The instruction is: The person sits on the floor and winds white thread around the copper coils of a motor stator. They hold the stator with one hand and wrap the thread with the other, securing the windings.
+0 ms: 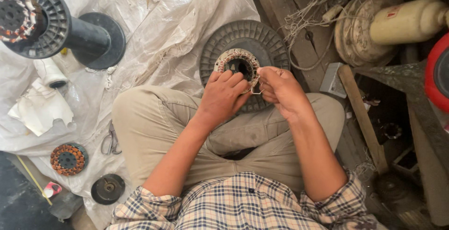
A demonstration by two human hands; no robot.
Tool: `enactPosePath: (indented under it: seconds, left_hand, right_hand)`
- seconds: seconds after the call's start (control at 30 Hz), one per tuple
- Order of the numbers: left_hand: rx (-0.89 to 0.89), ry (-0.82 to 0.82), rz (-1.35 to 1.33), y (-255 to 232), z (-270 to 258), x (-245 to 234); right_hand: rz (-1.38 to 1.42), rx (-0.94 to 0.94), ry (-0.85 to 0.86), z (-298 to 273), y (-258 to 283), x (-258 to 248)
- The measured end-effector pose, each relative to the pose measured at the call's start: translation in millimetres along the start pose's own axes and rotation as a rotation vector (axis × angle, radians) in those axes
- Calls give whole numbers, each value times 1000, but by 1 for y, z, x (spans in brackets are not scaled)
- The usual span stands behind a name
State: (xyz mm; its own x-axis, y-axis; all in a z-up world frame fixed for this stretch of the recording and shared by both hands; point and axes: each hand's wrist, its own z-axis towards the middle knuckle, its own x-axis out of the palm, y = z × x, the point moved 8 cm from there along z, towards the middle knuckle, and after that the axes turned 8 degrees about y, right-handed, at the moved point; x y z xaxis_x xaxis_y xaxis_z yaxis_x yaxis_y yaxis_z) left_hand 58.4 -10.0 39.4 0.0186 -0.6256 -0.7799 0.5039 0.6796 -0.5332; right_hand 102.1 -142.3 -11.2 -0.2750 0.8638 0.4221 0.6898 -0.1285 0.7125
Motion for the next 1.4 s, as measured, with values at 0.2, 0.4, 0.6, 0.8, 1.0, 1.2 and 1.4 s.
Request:
enactPosePath:
  seconds: [0.2, 0.4, 0.6, 0.8, 1.0, 1.2, 1.4]
  left_hand:
    - [-5, -98, 47, -7, 2, -2]
    - [-20, -131, 132, -3, -1, 13]
    - [-150, -85, 170, 5, 4, 25]
    - [-177, -110, 226, 2, 3, 26]
    - [-179, -127, 225, 0, 2, 25]
    - [-183, -145, 192, -1, 1, 23]
    - [-175, -140, 204, -1, 2, 23]
  right_hand:
    - [-260, -86, 9, -6, 14, -2]
    - [-1003, -356, -140, -26, 39, -16]
    - [-848, -834, -335, -60, 53, -30]
    - [-1115, -868, -172, -59, 38, -21]
    - [-1286, -813, -91, -58, 39, -1]
    - [-1353, -694, -68, -51, 30, 4]
    - [-1279, -596, -74, -44, 15, -11]
